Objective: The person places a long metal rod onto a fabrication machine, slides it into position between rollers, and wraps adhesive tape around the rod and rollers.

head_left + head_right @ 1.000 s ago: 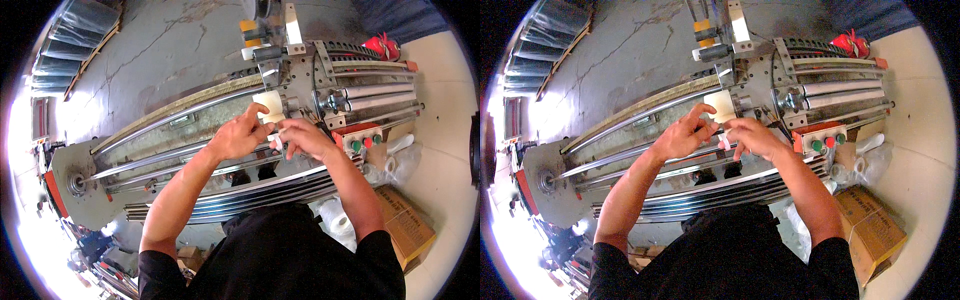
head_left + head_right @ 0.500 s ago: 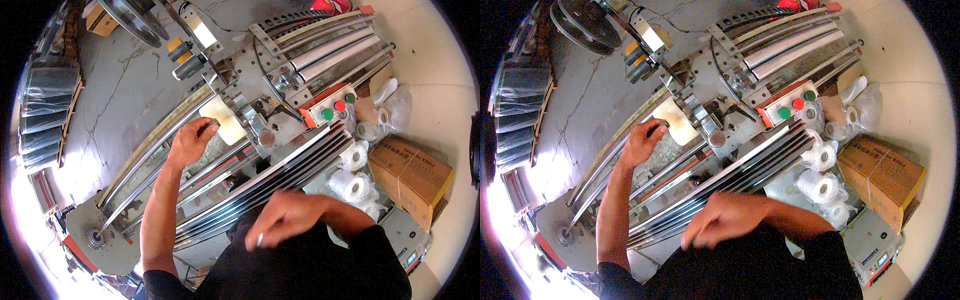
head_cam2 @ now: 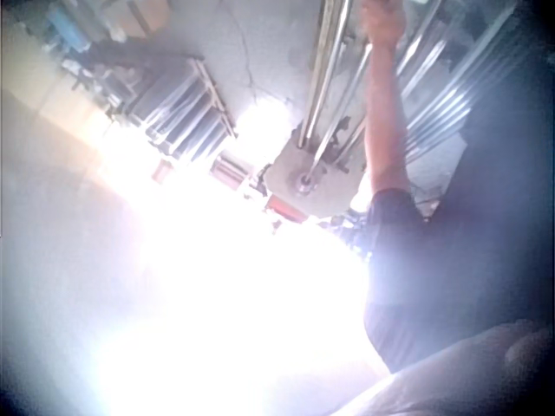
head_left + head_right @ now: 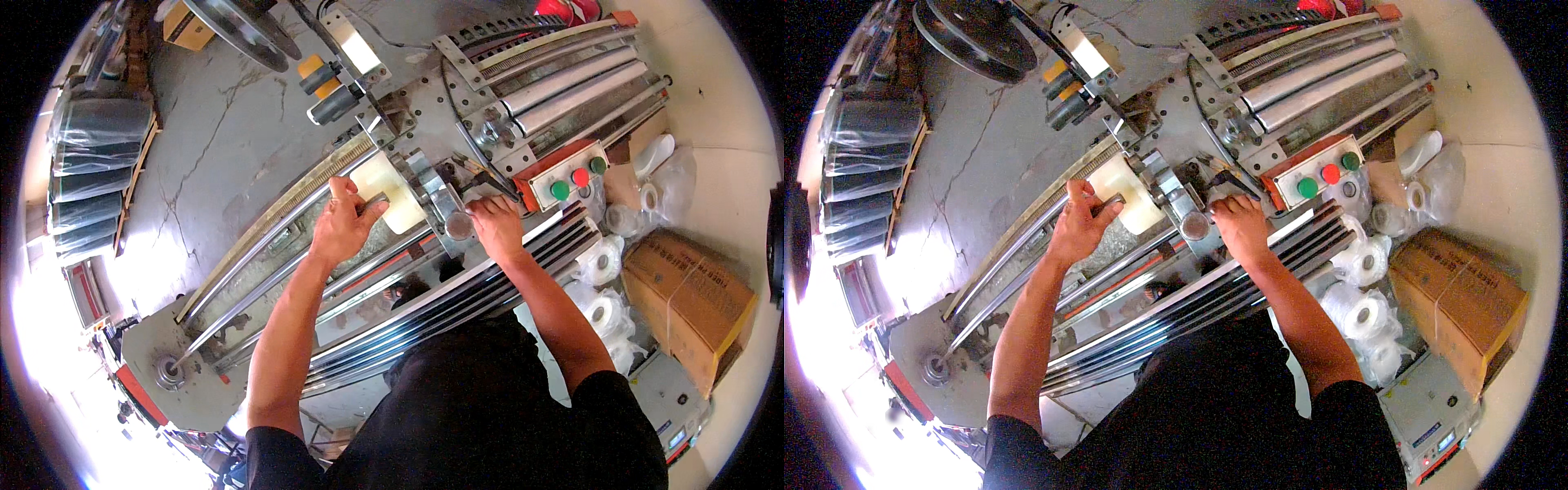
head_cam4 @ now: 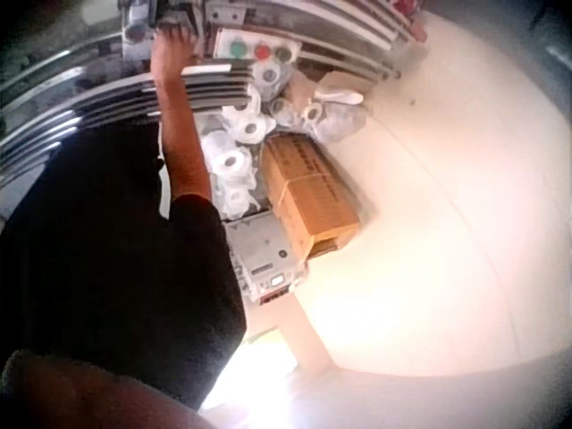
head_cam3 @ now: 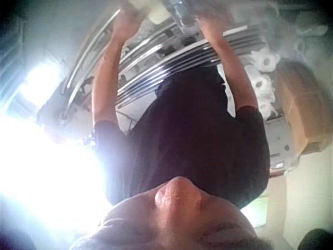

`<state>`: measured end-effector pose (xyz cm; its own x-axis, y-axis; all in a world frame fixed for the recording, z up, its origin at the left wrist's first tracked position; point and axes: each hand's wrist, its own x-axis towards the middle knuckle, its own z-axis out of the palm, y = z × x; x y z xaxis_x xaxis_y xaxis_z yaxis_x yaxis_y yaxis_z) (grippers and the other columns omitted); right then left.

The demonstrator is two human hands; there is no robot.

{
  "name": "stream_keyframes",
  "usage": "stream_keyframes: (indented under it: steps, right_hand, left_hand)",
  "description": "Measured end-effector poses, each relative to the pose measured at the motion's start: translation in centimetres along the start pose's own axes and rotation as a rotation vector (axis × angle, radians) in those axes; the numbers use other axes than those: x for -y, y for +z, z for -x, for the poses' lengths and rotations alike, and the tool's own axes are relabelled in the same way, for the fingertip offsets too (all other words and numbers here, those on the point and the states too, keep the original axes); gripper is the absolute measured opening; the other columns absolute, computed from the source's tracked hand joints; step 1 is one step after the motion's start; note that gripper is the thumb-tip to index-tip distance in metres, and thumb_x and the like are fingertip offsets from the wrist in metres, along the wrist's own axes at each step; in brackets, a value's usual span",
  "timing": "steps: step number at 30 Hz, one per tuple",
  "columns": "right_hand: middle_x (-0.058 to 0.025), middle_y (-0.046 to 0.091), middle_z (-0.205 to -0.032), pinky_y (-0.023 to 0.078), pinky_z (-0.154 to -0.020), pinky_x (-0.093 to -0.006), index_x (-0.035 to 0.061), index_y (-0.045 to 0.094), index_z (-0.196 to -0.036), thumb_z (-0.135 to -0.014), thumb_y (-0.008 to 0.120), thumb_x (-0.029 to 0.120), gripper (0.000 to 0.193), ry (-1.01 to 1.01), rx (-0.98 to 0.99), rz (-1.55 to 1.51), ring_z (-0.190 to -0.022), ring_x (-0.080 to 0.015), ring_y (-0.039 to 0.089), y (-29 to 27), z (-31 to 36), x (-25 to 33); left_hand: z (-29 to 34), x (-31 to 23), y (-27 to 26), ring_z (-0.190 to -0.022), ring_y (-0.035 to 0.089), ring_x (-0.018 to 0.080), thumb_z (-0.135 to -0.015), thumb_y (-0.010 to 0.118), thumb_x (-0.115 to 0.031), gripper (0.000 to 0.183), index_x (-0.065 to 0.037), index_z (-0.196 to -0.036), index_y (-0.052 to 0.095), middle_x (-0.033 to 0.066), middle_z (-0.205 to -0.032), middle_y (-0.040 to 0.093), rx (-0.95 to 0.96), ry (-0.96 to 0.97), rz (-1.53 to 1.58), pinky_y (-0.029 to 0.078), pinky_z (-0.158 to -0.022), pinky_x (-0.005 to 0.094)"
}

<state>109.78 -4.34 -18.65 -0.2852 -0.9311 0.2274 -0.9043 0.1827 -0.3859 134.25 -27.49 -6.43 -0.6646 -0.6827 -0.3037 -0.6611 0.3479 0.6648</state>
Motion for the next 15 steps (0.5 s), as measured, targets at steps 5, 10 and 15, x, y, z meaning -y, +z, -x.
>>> stream_keyframes:
  steps: [5, 10, 15]
  right_hand:
    - [-0.0107, 0.071, -0.116, 0.049, -0.103, -0.0486, 0.0113, 0.074, -0.116, -0.085, 0.075, 0.01, 0.031, -0.021, 0.057, 0.009, -0.114, -0.0343, 0.064, 0.8, 0.7, -0.2]
    - [-0.0115, 0.072, -0.123, 0.048, -0.105, -0.0489, 0.0098, 0.073, -0.124, -0.084, 0.071, 0.006, 0.04, 0.067, 0.149, -0.176, -0.119, -0.0383, 0.064, -3.7, 1.8, 0.8]
    - [-0.0133, 0.072, -0.107, 0.052, -0.093, -0.0497, 0.0101, 0.074, -0.117, -0.084, 0.079, 0.015, 0.034, 0.165, 0.306, -0.279, -0.104, -0.0386, 0.067, -7.3, 3.9, 3.5]
  left_hand:
    - [-0.3, -0.2, -0.2, -0.086, 0.074, 0.0422, -0.101, 0.077, -0.043, 0.068, -0.002, -0.13, 0.031, 0.0217, -0.083, 0.074, 0.03, -0.067, 0.007, 0.055, -0.08, 0.0512]
    - [0.8, 0.4, -0.4, -0.089, 0.075, 0.042, -0.098, 0.08, -0.043, 0.08, 0.0, -0.148, 0.035, 0.0233, -0.106, 0.077, -0.141, 0.136, -0.016, 0.056, -0.084, 0.0501]
    - [7.5, 4.9, -1.4, -0.121, 0.067, 0.0354, -0.096, 0.083, -0.026, 0.068, -0.001, -0.15, 0.05, 0.0204, -0.135, 0.068, -0.597, 0.023, 0.013, 0.054, -0.1, 0.0441]
